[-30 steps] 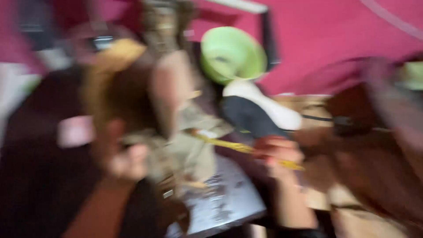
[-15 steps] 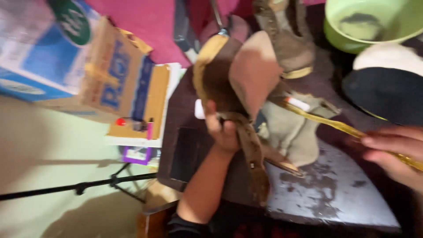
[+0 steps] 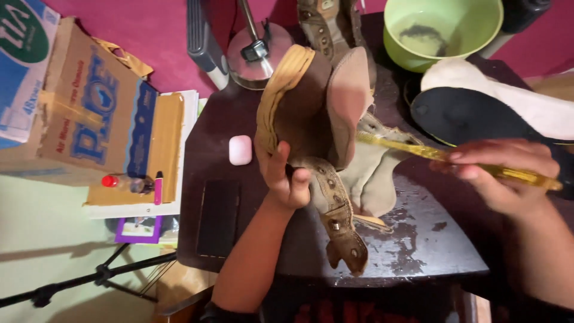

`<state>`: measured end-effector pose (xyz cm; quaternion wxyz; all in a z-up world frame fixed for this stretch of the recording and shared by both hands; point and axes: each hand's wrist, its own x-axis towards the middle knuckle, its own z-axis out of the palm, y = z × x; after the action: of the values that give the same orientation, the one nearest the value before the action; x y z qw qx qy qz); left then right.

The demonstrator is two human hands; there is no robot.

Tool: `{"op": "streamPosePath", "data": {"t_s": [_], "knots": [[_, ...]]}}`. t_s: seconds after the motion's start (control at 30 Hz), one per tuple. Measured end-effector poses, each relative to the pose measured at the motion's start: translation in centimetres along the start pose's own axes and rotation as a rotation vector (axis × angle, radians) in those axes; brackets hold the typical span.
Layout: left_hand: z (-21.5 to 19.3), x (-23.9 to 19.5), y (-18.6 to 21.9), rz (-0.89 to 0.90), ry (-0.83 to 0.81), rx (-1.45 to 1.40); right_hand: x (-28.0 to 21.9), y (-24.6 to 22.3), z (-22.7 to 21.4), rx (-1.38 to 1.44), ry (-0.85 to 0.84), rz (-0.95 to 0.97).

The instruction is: The person cleans a brown shoe using a yellow toothbrush and a liquid from a green bowl. They scrub the shoe's exterior, sole, and interior, occasionally dipping the brush into the bowl to reload the cleaning solution.

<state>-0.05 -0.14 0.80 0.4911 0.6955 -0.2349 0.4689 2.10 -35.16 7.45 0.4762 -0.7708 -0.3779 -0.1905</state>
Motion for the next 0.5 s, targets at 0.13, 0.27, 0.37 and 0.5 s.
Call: {"op": "streamPosePath", "data": {"t_s": [0.13, 0.27, 0.37, 0.5], "knots": [[0.6, 0.5, -0.4, -0.002, 0.030, -0.103, 5.9, -4.3, -3.1, -0.131, -0.211, 0.067], [0.7, 0.7, -0.3, 0.004, -0.018, -0.002, 11.2, -6.2, -4.2, -0.322, -0.496, 0.079], [1.1, 1.7, 0.1, 0.011, -0.002, -0.047, 12.7, -9.4, -3.5, -0.232, -0.471, 0.240], [1.1, 2.2, 0.4, 0.011, -0.040, -0.129, 13.3, -9.1, -3.5, -0.348, -0.521, 0.388]]}}
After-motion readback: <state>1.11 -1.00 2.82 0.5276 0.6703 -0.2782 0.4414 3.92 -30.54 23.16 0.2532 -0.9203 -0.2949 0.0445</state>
